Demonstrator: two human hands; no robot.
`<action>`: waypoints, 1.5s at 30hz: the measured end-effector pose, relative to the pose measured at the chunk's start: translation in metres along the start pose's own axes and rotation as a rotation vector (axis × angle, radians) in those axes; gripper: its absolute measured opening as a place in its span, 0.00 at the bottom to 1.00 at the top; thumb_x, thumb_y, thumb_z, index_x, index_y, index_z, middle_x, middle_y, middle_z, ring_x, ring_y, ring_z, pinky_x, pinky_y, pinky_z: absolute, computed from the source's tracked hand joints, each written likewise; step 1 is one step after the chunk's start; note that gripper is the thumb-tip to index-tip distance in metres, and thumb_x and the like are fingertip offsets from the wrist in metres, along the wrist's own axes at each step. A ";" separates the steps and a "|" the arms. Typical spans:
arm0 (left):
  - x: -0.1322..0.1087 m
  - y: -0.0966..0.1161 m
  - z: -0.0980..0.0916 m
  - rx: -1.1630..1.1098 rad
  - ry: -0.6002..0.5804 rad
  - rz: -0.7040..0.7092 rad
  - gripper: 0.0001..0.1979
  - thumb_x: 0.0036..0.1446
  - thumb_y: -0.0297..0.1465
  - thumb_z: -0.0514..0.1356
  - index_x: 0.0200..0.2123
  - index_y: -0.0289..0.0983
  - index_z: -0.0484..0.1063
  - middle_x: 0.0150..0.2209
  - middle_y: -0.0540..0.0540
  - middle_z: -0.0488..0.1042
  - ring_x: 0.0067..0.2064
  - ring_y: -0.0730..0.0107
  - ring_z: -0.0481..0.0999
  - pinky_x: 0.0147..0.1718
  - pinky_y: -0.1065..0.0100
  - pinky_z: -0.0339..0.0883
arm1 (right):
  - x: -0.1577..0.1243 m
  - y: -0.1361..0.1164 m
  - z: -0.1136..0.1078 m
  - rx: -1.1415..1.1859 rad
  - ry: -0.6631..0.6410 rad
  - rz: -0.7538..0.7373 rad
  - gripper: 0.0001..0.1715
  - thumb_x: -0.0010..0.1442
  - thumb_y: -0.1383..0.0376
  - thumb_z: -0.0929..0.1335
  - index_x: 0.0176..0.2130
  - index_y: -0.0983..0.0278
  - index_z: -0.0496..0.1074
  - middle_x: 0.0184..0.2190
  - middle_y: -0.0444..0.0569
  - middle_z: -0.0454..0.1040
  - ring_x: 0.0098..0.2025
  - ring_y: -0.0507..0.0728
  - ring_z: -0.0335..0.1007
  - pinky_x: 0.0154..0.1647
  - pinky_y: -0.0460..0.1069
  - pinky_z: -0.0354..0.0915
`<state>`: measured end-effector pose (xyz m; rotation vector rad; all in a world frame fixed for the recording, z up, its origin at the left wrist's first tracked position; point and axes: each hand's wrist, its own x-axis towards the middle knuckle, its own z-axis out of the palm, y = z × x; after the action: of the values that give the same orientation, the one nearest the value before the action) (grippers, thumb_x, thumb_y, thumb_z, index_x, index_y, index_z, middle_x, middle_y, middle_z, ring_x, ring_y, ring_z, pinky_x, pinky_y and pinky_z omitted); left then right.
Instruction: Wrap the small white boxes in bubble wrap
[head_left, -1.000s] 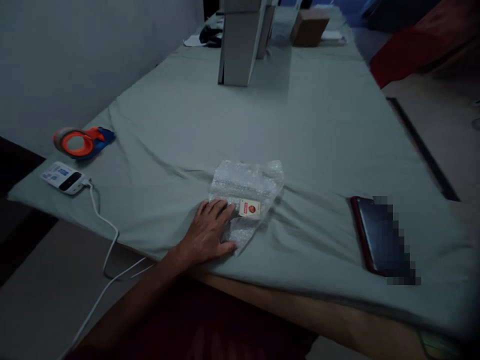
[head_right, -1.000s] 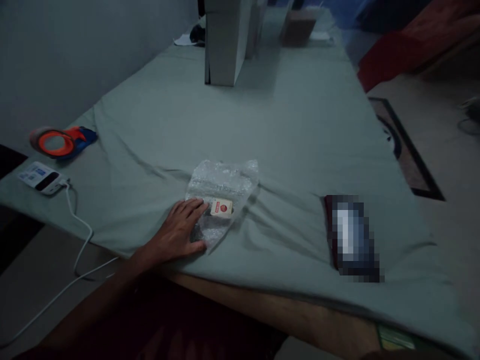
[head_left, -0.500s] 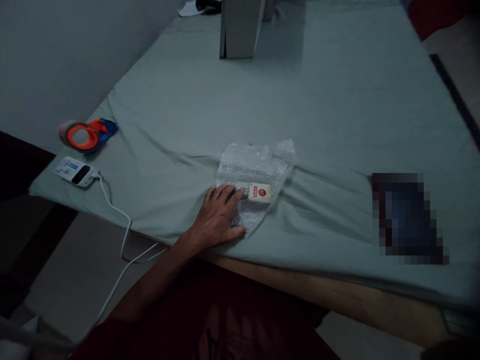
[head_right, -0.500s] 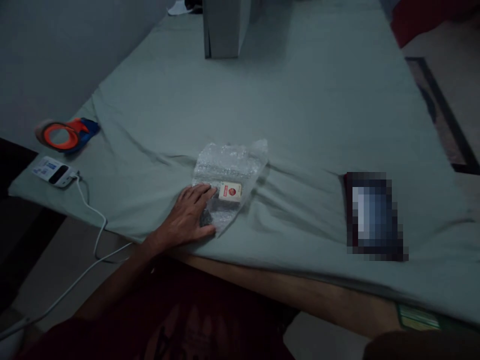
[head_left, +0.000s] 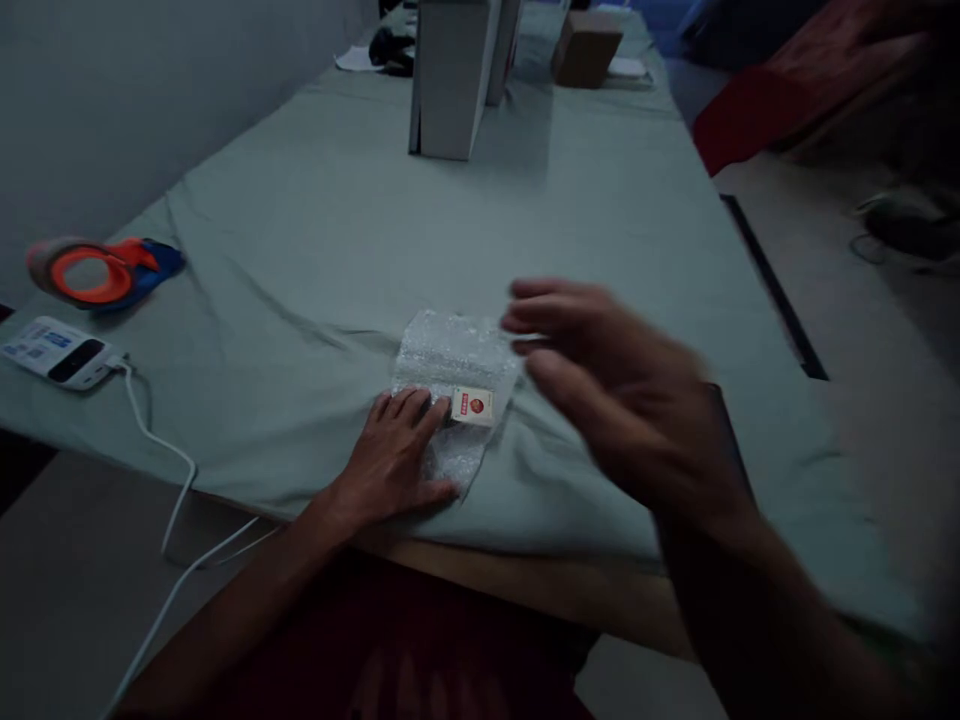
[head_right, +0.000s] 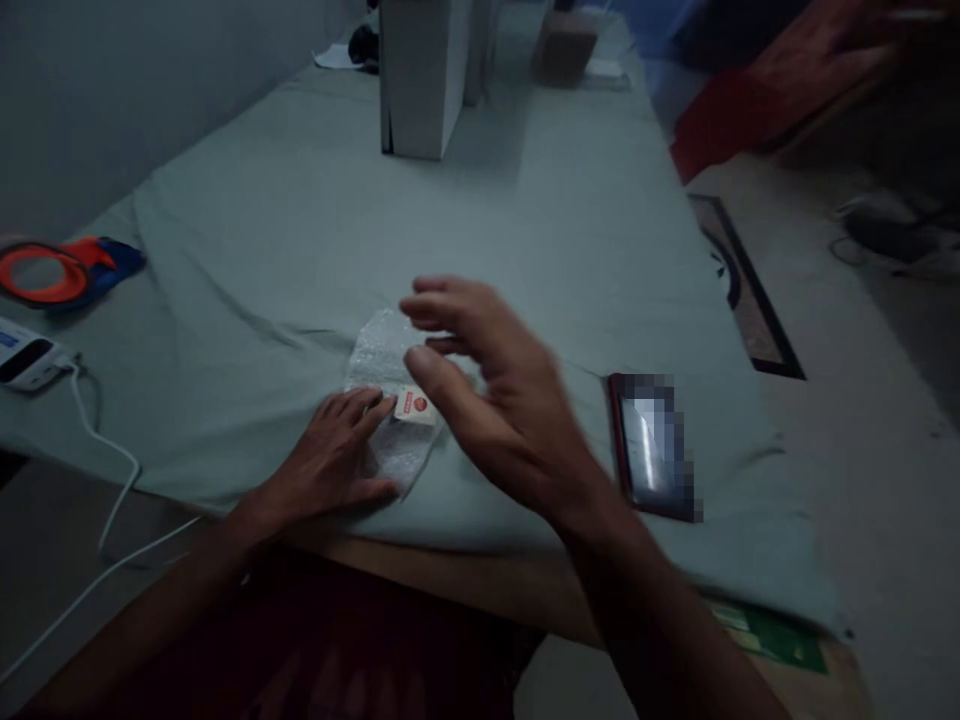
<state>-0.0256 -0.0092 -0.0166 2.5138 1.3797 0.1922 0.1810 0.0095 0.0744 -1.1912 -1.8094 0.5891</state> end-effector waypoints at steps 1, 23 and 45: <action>0.000 0.001 0.000 0.003 0.005 -0.007 0.46 0.45 0.50 0.64 0.63 0.37 0.54 0.63 0.34 0.58 0.64 0.43 0.55 0.62 0.46 0.47 | 0.002 0.006 0.006 0.012 -0.077 -0.004 0.14 0.65 0.61 0.64 0.51 0.58 0.70 0.52 0.47 0.70 0.50 0.56 0.71 0.47 0.53 0.71; -0.006 0.003 0.021 -0.001 0.099 -0.031 0.61 0.39 0.59 0.64 0.66 0.32 0.43 0.65 0.29 0.55 0.67 0.42 0.51 0.64 0.44 0.41 | -0.047 0.068 0.041 -0.348 -0.328 -0.035 0.24 0.59 0.66 0.66 0.55 0.65 0.64 0.50 0.60 0.74 0.51 0.66 0.71 0.50 0.63 0.69; -0.038 -0.001 -0.004 -0.007 0.064 0.085 0.20 0.49 0.22 0.57 0.48 0.37 0.70 0.61 0.39 0.64 0.65 0.51 0.58 0.63 0.43 0.47 | -0.054 0.079 0.042 -0.276 -0.313 0.017 0.30 0.57 0.66 0.70 0.57 0.61 0.62 0.52 0.57 0.73 0.52 0.65 0.71 0.51 0.62 0.68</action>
<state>-0.0481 -0.0400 -0.0130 2.5832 1.2937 0.2957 0.1932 -0.0022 -0.0290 -1.3562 -2.2033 0.5725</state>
